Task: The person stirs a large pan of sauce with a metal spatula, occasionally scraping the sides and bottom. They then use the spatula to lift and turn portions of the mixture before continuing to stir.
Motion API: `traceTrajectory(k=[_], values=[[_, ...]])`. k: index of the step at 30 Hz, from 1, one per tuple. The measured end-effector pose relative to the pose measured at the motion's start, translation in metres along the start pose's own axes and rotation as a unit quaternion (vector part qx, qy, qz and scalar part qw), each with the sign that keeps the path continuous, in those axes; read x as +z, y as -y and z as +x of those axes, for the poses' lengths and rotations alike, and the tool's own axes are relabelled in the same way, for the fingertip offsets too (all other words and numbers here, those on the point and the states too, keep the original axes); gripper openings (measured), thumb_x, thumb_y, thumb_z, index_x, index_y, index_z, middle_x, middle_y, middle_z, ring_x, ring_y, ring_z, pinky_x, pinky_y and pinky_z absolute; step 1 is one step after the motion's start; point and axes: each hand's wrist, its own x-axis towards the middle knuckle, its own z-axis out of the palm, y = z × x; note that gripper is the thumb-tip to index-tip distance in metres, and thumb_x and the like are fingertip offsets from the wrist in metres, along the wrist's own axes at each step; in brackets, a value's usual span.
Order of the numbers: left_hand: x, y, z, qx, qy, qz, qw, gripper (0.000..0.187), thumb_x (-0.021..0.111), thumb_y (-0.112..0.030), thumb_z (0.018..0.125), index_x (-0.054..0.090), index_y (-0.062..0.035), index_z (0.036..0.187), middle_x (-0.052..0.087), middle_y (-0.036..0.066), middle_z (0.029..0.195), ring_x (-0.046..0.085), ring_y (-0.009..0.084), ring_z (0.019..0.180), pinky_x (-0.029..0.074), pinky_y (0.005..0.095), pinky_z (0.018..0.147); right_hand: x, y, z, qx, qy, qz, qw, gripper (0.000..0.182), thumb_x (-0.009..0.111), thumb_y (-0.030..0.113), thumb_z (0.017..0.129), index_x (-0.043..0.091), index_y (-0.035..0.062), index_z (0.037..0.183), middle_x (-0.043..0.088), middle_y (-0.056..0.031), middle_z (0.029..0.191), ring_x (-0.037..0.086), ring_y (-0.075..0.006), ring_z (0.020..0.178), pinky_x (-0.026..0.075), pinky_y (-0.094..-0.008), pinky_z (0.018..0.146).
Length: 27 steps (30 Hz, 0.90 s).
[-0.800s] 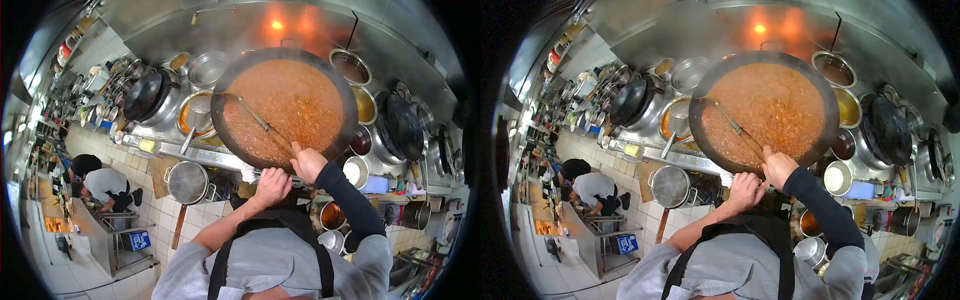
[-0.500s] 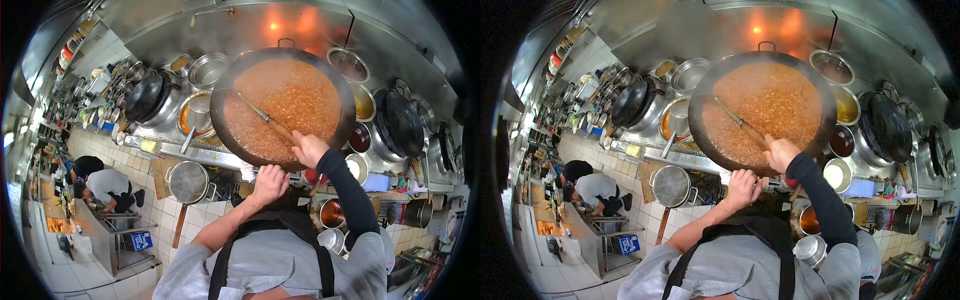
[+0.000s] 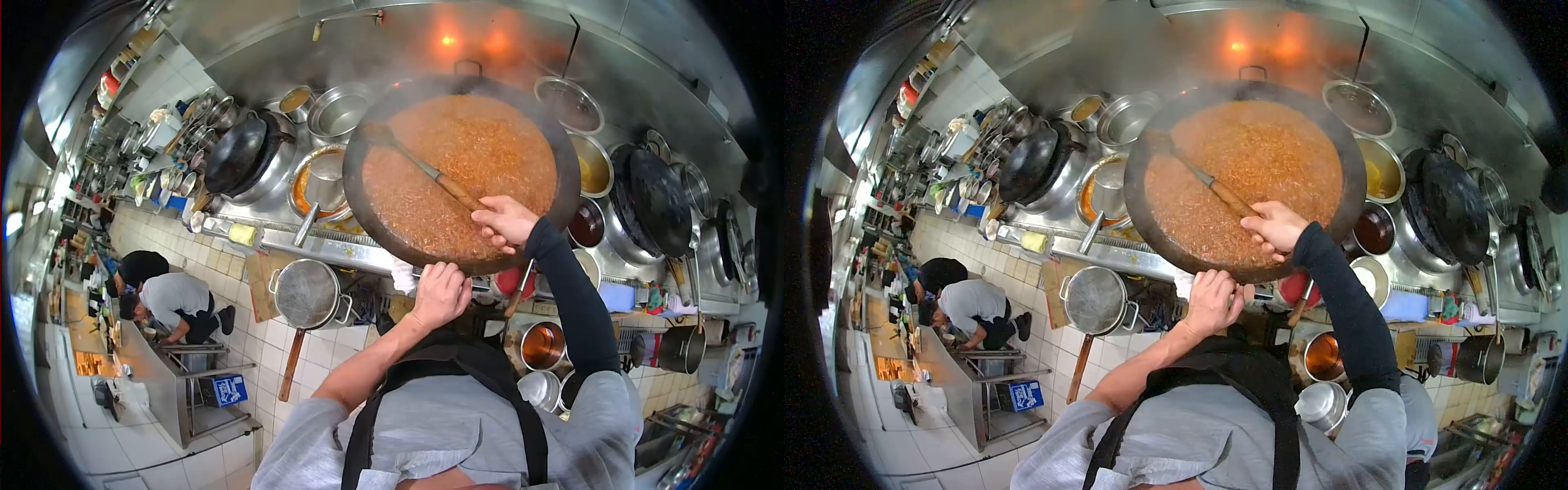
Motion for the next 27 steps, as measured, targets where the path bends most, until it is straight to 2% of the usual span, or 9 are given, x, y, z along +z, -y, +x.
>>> traceTrajectory(k=[1,4,7,8,11,14,17,21,27], values=[[0.000,0.000,-0.002,-0.001,0.001,0.000,1.000,0.021,0.083,-0.011,0.093,0.063,-0.0084,0.093,0.058,0.011,0.090,0.060,0.0333,0.085,0.044,0.0483,0.077,0.000,-0.001,0.000,0.028,0.009,0.091,0.995,0.016,0.062,0.024,0.118,0.063,0.0083,0.116,0.051,0.0045,0.073,0.047,-0.0070,0.049,0.035,-0.0288,0.037],[0.000,-0.001,-0.010,-0.013,0.007,0.002,1.000,0.021,0.083,-0.012,0.094,0.063,-0.0088,0.093,0.059,0.011,0.090,0.060,0.0329,0.085,0.044,0.0480,0.077,-0.002,-0.019,-0.001,-0.023,-0.014,0.014,1.000,0.021,0.067,0.023,0.115,0.065,0.0029,0.120,0.060,-0.0034,0.076,0.059,-0.0139,0.055,0.044,-0.0363,0.043],[0.003,-0.001,-0.006,-0.021,-0.011,0.003,1.000,0.021,0.083,-0.014,0.095,0.063,-0.0091,0.093,0.059,0.010,0.089,0.060,0.0328,0.085,0.044,0.0480,0.078,0.014,-0.041,-0.001,-0.162,-0.101,-0.197,0.962,0.027,0.072,0.024,0.110,0.066,-0.0001,0.122,0.068,-0.0122,0.079,0.066,-0.0244,0.062,0.054,-0.0446,0.057],[0.002,-0.002,-0.007,-0.022,-0.018,0.002,1.000,0.021,0.083,-0.014,0.095,0.063,-0.0091,0.093,0.059,0.010,0.089,0.060,0.0327,0.085,0.044,0.0480,0.078,0.012,-0.054,0.007,-0.252,-0.131,-0.267,0.921,0.036,0.076,0.023,0.104,0.067,-0.0028,0.128,0.074,-0.0243,0.086,0.074,-0.0409,0.077,0.057,-0.0522,0.076],[0.002,0.000,-0.006,-0.021,-0.008,0.007,1.000,0.021,0.083,-0.014,0.096,0.063,-0.0091,0.093,0.059,0.010,0.089,0.060,0.0327,0.084,0.044,0.0481,0.078,0.008,-0.049,-0.009,-0.236,-0.119,-0.332,0.905,0.038,0.076,0.021,0.102,0.069,-0.0041,0.130,0.073,-0.0310,0.092,0.075,-0.0524,0.091,0.057,-0.0562,0.083],[0.001,-0.001,-0.005,-0.016,-0.006,0.010,1.000,0.021,0.083,-0.014,0.096,0.063,-0.0090,0.093,0.059,0.010,0.089,0.060,0.0330,0.085,0.044,0.0481,0.078,-0.009,-0.032,-0.039,-0.212,-0.076,-0.387,0.894,0.044,0.077,0.020,0.101,0.070,-0.0032,0.138,0.076,-0.0333,0.102,0.076,-0.0535,0.101,0.059,-0.0545,0.085],[0.002,0.000,-0.005,-0.020,-0.010,0.006,1.000,0.022,0.084,-0.014,0.095,0.062,-0.0089,0.093,0.059,0.010,0.089,0.061,0.0335,0.084,0.044,0.0482,0.078,-0.034,-0.040,-0.060,-0.242,-0.086,-0.426,0.867,0.057,0.081,0.016,0.098,0.068,0.0001,0.151,0.078,-0.0298,0.108,0.076,-0.0516,0.101,0.061,-0.0503,0.088],[0.002,-0.001,-0.006,-0.019,-0.011,-0.004,1.000,0.021,0.083,-0.012,0.092,0.063,-0.0076,0.094,0.063,0.011,0.091,0.062,0.0358,0.084,0.045,0.0490,0.078,-0.058,-0.027,-0.092,-0.223,-0.093,-0.499,0.832,0.059,0.082,0.013,0.094,0.069,0.0021,0.151,0.079,-0.0305,0.114,0.077,-0.0502,0.109,0.061,-0.0525,0.093],[0.000,-0.001,-0.005,-0.021,-0.009,-0.010,1.000,0.021,0.084,-0.011,0.093,0.063,-0.0079,0.095,0.063,0.011,0.090,0.062,0.0354,0.084,0.044,0.0489,0.077,-0.066,-0.016,-0.135,-0.205,-0.096,-0.537,0.812,0.061,0.085,0.013,0.091,0.071,0.0027,0.149,0.079,-0.0294,0.108,0.076,-0.0506,0.102,0.060,-0.0554,0.089]])
